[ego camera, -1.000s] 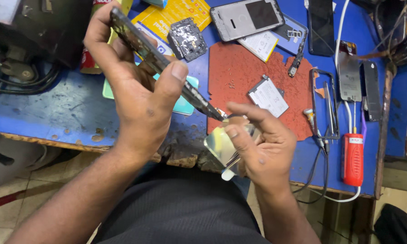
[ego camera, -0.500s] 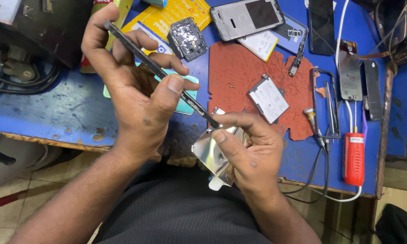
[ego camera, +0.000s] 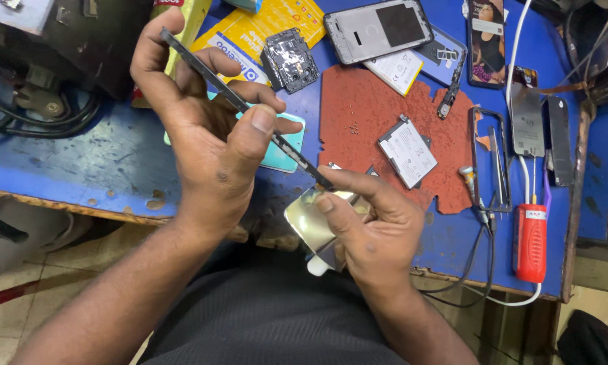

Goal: The person disassembles a mobile phone by removing the back panel and internal components, then installs a new screen assembly onto the frame and secures it using a screwdriver.

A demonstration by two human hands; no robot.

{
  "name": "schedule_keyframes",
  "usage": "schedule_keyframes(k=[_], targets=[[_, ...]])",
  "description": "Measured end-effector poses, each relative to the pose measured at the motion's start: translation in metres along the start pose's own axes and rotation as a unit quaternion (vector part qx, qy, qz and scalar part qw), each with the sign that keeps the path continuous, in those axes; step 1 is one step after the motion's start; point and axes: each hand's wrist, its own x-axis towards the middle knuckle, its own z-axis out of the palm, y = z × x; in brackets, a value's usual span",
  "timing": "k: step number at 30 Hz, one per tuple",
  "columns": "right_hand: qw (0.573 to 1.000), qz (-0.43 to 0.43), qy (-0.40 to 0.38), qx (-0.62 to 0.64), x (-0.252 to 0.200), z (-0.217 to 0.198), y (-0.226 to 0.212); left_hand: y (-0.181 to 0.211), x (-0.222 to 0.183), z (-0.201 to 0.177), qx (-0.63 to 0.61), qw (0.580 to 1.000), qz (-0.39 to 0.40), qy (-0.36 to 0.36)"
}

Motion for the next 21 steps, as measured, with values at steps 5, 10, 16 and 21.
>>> schedule_keyframes(k=[5, 10, 16, 21], targets=[[0.948, -0.199, 0.011, -0.247, 0.008, 0.008, -0.009, 0.005, -0.003, 0.002, 0.06, 0.998, 0.015, 0.019], [0.801, -0.426, 0.056, -0.418, 0.022, 0.012, -0.019, 0.007, -0.008, 0.002, 0.126, 0.991, 0.017, 0.039], [0.721, -0.495, -0.015, -0.485, 0.023, 0.003, -0.027, 0.011, -0.007, -0.002, 0.139, 0.989, 0.018, 0.045], [0.801, -0.459, -0.034, -0.384, 0.022, 0.009, -0.023, 0.026, -0.001, -0.007, 0.152, 0.986, 0.037, 0.051]])
